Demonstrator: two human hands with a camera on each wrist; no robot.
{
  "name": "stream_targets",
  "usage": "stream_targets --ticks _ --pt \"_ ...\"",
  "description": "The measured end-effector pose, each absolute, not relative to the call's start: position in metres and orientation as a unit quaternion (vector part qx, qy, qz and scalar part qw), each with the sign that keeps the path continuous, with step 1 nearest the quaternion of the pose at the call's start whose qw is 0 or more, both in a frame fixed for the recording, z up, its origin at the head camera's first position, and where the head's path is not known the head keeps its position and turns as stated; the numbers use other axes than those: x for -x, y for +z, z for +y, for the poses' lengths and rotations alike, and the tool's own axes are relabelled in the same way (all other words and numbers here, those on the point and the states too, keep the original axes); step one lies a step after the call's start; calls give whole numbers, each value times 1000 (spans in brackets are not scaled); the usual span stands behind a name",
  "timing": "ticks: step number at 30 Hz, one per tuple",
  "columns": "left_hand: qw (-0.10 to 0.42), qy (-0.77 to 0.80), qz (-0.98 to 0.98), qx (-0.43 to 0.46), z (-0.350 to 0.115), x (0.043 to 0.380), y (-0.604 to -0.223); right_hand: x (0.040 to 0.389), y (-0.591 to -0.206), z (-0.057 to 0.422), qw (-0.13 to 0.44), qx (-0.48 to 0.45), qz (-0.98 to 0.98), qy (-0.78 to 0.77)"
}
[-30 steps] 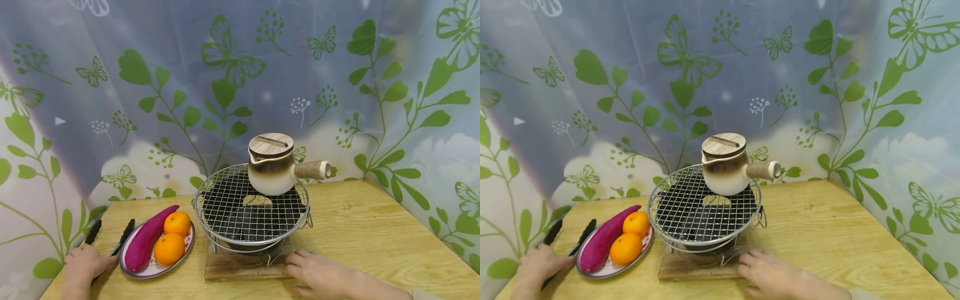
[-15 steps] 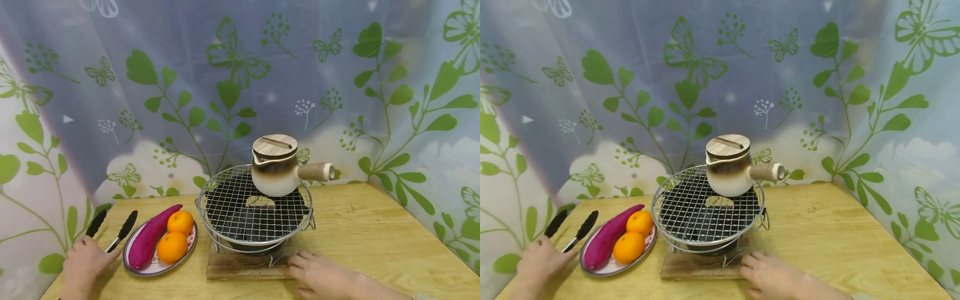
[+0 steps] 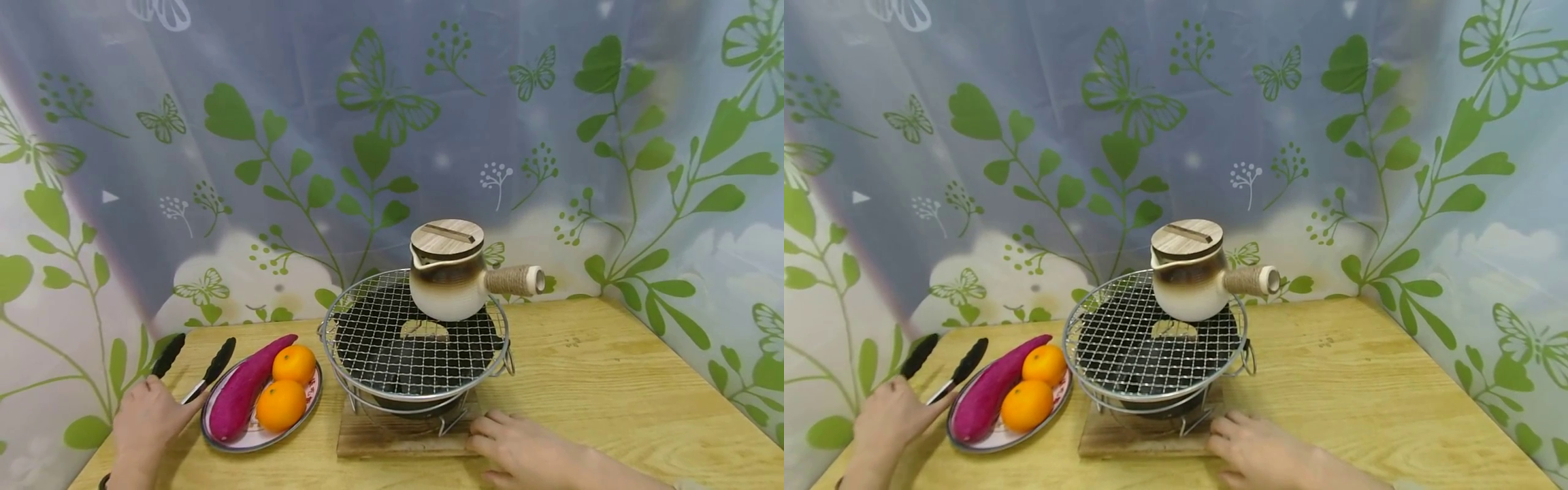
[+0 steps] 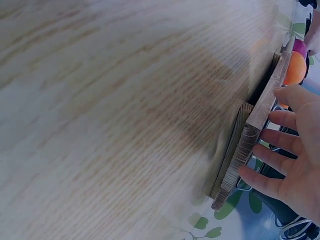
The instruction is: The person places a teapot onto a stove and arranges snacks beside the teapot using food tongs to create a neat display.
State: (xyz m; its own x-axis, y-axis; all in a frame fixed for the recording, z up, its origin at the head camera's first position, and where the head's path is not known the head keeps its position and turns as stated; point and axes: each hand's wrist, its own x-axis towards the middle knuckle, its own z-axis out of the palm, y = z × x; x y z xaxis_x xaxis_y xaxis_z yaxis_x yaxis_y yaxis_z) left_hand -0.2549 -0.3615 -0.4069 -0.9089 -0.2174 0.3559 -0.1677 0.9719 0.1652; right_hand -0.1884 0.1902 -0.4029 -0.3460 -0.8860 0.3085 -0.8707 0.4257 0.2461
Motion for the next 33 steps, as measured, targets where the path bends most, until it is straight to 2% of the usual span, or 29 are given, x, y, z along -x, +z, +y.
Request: stream_targets --ticks 5,13,22,33 --pt "226 -54 -971 -63 -355 257 -400 188 -403 190 198 -533 -822 -17" --pt "218 -67 -973 -35 -337 253 -385 187 -403 189 187 -527 -829 -15" --pt "259 -57 -964 5 -316 254 -377 187 -403 191 181 -520 -835 -4" --pt "253 2 -967 27 -295 247 -366 184 -402 188 186 -513 -838 -1"
